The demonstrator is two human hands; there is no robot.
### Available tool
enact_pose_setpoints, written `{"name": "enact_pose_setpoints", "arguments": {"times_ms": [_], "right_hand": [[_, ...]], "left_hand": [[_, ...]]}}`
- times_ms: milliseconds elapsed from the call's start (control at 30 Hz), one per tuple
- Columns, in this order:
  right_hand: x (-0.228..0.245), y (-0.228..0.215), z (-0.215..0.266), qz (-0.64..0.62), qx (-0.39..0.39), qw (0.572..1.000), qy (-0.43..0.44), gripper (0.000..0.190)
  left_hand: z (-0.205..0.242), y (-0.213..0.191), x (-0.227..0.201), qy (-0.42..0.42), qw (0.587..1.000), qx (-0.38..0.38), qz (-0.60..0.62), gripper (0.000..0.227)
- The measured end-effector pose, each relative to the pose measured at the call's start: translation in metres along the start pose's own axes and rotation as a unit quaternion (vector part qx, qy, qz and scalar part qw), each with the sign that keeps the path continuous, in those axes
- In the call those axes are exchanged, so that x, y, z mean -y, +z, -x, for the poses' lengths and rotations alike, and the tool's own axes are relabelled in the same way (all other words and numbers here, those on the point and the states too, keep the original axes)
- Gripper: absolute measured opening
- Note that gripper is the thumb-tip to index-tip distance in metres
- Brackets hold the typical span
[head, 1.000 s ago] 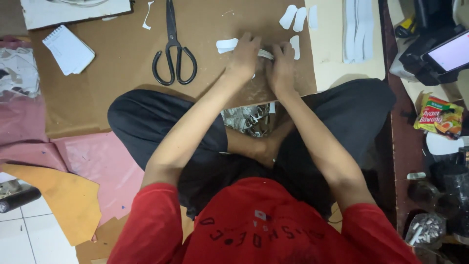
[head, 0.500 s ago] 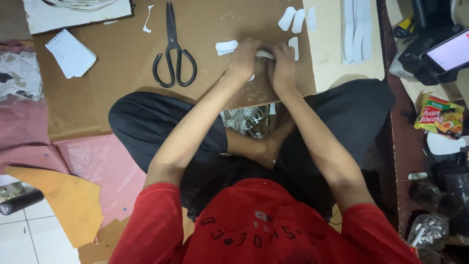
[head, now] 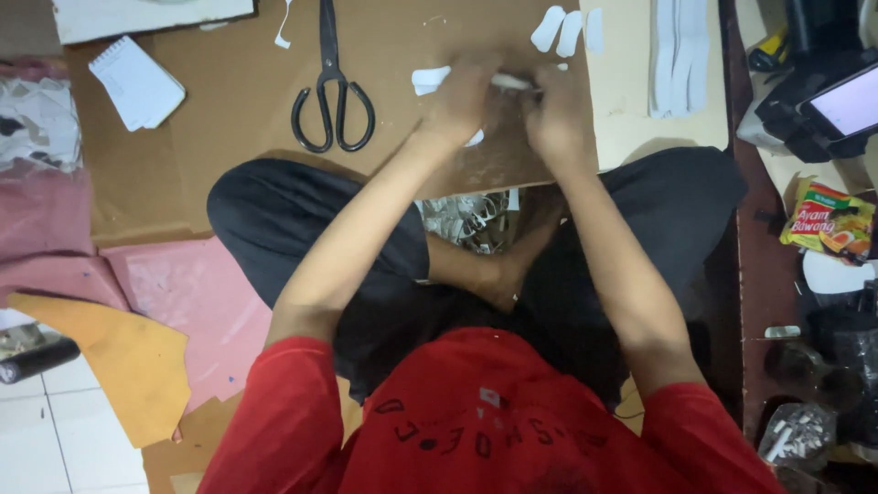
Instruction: Sorting small white fabric or foam components and placing them into a plastic bag.
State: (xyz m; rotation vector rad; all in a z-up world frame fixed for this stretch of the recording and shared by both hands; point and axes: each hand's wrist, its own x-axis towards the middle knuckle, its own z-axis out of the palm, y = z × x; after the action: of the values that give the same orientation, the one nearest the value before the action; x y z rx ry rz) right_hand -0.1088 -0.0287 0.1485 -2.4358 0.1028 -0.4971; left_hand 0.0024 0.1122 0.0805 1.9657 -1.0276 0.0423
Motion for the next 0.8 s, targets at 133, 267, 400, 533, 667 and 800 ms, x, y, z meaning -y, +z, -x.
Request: {"name": "enact_pose_setpoints", "arguments": {"times_ms": [133, 267, 400, 533, 667, 800], "right_hand": [[0.016, -0.009, -0.010, -0.160, 0.117, 0.973, 0.116, 0.026], [0.017, 0.013, 0.003, -0.246, 0.194, 0.937, 0.156, 0.022], [-0.001, 0.041, 0.018, -0.231, 0.171, 0.945, 0.155, 0.019], [-0.005, 0.047, 0.019, -0.188, 0.154, 0.958, 0.153, 0.020], [-0.021, 0.062, 0.022, -0.029, 0.142, 0.985, 0.096, 0.026], [-0.010, 0.043, 0.014, -0.025, 0.194, 0.979, -0.053, 0.046]], "left_hand": [[0.021, -0.047, -0.003, -0.161, 0.984, 0.027, 0.066, 0.025], [0.060, -0.060, 0.008, -0.263, 0.943, 0.065, 0.192, 0.029], [0.081, -0.041, 0.020, -0.228, 0.966, 0.013, 0.122, 0.022], [0.076, -0.031, 0.020, -0.230, 0.972, 0.007, 0.054, 0.024], [0.074, -0.042, 0.002, -0.200, 0.978, 0.061, -0.015, 0.020], [0.072, -0.058, -0.020, -0.088, 0.988, 0.110, -0.069, 0.066]]}}
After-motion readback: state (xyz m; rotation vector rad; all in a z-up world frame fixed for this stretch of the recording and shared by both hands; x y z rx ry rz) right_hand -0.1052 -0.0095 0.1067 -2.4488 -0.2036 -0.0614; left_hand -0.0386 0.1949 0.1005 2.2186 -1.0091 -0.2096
